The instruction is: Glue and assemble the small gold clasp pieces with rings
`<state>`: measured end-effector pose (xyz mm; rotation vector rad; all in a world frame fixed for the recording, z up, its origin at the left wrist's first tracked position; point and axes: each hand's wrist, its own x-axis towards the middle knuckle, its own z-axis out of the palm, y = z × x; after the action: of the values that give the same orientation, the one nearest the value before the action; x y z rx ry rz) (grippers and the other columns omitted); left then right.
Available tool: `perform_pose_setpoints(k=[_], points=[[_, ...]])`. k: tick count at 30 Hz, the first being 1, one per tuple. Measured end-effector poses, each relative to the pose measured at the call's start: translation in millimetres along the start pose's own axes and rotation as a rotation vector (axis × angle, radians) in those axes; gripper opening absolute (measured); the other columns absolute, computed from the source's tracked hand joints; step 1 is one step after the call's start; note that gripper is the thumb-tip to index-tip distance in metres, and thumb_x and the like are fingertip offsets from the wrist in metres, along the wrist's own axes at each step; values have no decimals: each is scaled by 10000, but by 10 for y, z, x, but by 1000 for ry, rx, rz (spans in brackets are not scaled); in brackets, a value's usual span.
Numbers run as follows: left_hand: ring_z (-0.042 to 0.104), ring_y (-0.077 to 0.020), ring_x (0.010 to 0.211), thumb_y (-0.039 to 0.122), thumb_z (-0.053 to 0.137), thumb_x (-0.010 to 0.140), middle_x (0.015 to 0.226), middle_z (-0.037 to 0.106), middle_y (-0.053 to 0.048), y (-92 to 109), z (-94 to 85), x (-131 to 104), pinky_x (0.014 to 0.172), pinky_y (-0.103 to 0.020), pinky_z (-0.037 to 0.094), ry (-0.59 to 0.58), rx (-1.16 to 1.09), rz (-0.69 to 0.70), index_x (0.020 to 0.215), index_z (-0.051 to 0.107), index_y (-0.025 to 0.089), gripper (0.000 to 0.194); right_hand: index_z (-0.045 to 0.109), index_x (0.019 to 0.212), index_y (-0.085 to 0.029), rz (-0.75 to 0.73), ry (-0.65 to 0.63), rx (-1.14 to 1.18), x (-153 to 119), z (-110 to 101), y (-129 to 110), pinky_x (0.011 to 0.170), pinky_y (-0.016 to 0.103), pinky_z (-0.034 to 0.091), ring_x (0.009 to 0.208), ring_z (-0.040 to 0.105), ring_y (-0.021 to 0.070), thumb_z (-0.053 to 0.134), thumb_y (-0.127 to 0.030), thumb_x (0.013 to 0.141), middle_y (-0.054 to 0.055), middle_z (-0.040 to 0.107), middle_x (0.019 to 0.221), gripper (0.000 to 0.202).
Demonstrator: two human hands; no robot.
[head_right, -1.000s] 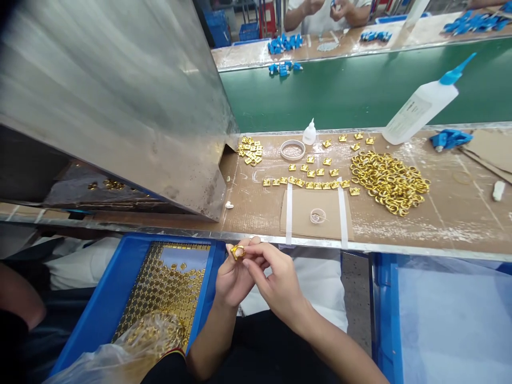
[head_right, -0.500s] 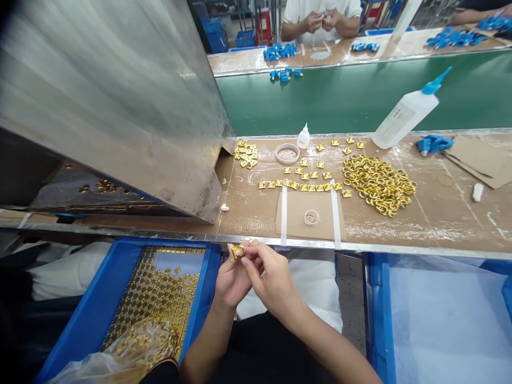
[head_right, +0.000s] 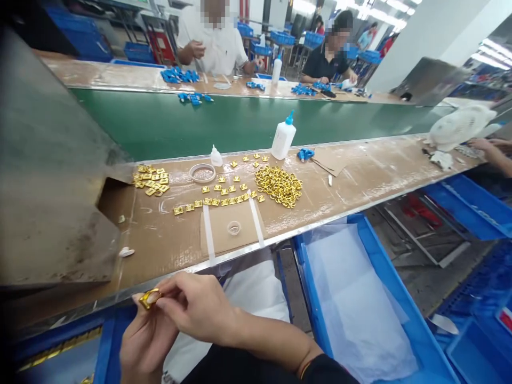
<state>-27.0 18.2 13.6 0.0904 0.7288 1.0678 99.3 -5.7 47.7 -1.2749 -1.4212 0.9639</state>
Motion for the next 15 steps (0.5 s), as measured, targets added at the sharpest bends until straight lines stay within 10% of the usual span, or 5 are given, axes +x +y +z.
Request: perform_pose_setpoints(k=[15], points=[[668, -192, 832, 362, 922, 668, 811, 684, -13, -37, 137, -56, 1034, -396, 523, -182, -38, -113, 756, 725, 196, 272, 688, 1014, -213, -143, -20, 76, -17, -50, 21, 740, 230, 598, 810, 744, 179, 613, -278, 993, 49, 767, 972, 101]])
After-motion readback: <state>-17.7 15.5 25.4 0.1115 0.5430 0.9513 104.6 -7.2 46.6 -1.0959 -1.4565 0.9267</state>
